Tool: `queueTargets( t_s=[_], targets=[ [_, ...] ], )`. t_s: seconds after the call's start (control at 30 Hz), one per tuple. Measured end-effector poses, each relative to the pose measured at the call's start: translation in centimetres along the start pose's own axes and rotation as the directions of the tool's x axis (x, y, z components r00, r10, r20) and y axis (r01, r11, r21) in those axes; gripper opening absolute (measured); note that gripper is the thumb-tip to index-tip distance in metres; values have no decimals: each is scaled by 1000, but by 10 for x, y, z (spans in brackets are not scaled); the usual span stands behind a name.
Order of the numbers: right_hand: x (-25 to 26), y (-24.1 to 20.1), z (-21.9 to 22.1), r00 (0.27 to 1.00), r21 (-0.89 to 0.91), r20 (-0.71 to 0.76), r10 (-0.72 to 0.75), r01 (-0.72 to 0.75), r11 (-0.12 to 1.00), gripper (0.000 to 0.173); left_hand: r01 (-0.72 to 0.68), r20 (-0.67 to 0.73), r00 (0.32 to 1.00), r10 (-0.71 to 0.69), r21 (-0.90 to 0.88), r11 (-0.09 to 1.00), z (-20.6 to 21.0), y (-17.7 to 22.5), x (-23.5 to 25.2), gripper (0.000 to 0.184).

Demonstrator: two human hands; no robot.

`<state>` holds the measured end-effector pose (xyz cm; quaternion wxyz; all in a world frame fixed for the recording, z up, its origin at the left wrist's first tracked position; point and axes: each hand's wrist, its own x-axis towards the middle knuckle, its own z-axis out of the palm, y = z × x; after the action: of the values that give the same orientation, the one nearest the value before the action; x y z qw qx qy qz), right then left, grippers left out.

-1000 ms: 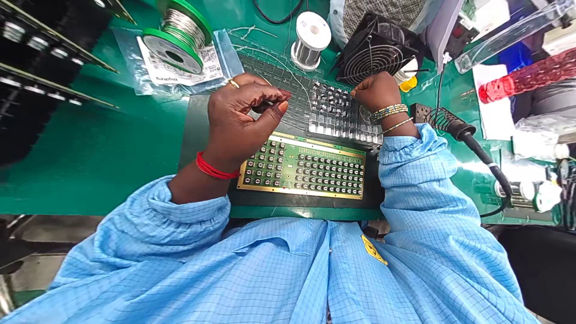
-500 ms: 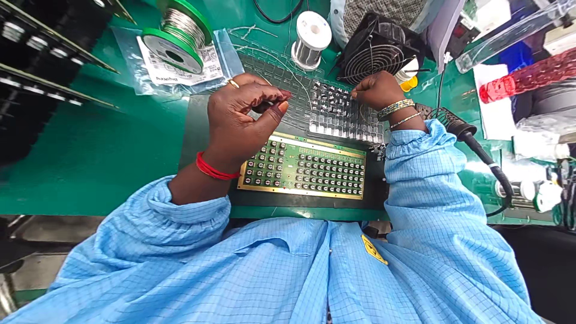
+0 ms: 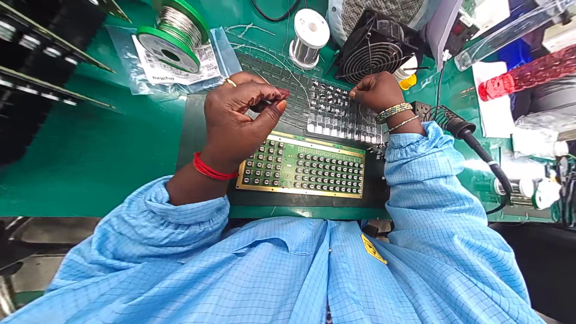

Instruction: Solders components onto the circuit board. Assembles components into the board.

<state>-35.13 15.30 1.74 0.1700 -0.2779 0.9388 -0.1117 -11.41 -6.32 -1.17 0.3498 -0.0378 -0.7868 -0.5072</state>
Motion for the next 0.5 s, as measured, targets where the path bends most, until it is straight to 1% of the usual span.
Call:
queueTargets(
  t_s=[0.17,0.37,0.5],
  targets=[
    [1,-11,-5,994,-25,50,102,-100,995,16,2,-7,1000,-2,-15,1000,0,1,0,18],
    [1,-36,-10,980,-228,76,185,-164,960,24,8,1,1000,-8,9,1000,0,3,0,18],
    [4,-42,-11,973,-271,64,222,-197,942,26,7,-7,1000,-7,-3,1000,0,1,0,18]
  ],
)
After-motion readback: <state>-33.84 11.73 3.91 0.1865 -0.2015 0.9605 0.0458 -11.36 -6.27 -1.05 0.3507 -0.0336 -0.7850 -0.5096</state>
